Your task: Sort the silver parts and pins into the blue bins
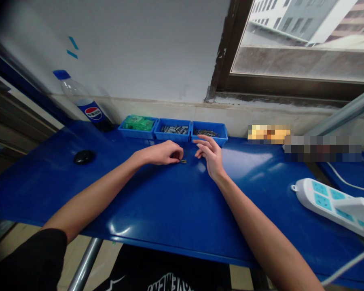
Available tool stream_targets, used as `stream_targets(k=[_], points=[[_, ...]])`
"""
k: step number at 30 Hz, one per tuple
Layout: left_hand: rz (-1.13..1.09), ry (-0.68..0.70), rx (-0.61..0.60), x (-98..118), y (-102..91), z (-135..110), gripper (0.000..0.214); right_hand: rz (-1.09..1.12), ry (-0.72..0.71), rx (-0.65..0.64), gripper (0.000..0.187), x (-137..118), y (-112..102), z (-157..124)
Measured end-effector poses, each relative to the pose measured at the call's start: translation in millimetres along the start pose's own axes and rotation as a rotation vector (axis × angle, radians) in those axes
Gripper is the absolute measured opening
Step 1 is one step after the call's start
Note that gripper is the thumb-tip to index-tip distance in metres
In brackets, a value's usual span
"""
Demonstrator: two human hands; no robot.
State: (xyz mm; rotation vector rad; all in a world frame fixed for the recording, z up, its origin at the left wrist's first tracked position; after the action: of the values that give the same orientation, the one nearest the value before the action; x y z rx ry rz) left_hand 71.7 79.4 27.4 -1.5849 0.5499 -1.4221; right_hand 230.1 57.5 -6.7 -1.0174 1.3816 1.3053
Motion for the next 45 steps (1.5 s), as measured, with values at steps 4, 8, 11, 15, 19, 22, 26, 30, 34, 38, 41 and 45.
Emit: stream_targets(k=[4, 8, 11, 15, 19, 22, 26, 30, 34, 38, 41, 45], points=[[-0.001, 0.009, 0.046, 3, -9.2, -2, 0.014, -0.009, 0.001, 0.002, 0.036, -1, 0, 0], [-0.022, 0.026, 0.120, 10, -23.9, -3, 0.021, -0.013, -0.004, -0.003, 0.034, -3, 1, -1], [-0.076, 0.033, 0.202, 14, -33.6, -4, 0.021, -0.014, -0.003, -0.011, 0.034, -2, 1, -1], [-0.198, 0.043, 0.308, 14, -40.4, -5, 0.014, -0.038, -0.002, -0.051, 0.031, -1, 4, -1], [-0.292, 0.011, 0.393, 8, -44.0, -6, 0.011, -0.134, 0.002, -0.126, 0.026, 2, 12, -3], [-0.367, 0.003, 0.443, 6, -46.2, -7, 0.014, -0.179, 0.015, -0.187, 0.028, 5, 18, -4], [-0.399, 0.004, 0.476, 5, -47.4, -8, 0.017, -0.156, 0.045, -0.242, 0.036, 7, 21, -5], [-0.372, 0.013, 0.495, 3, -47.1, -8, 0.015, -0.119, 0.052, -0.224, 0.035, 7, 18, -2], [-0.328, 0.010, 0.502, 1, -46.2, -8, 0.011, -0.115, 0.039, -0.195, 0.032, 6, 14, -1], [-0.285, 0.009, 0.482, 2, -44.4, -7, 0.010, -0.113, 0.021, -0.196, 0.024, 8, 13, 0], [-0.193, -0.014, 0.445, -1, -40.5, -6, 0.012, -0.108, 0.003, -0.146, 0.020, 8, 10, 1], [-0.034, -0.076, 0.328, -10, -26.6, -4, 0.016, -0.060, -0.061, -0.025, 0.037, 4, 1, 1]])
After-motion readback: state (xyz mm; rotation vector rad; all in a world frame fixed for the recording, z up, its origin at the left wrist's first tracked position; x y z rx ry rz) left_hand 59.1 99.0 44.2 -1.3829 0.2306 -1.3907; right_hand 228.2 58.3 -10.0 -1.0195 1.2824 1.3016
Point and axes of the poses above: each hand's wrist, its own z-axis towards the middle knuckle, its own y-axis out of the palm, x = y × z, the point moved 8 cm from there along z, towards the middle knuckle, and after that the axes turned 10 degrees about y, right-handed, at the moved point
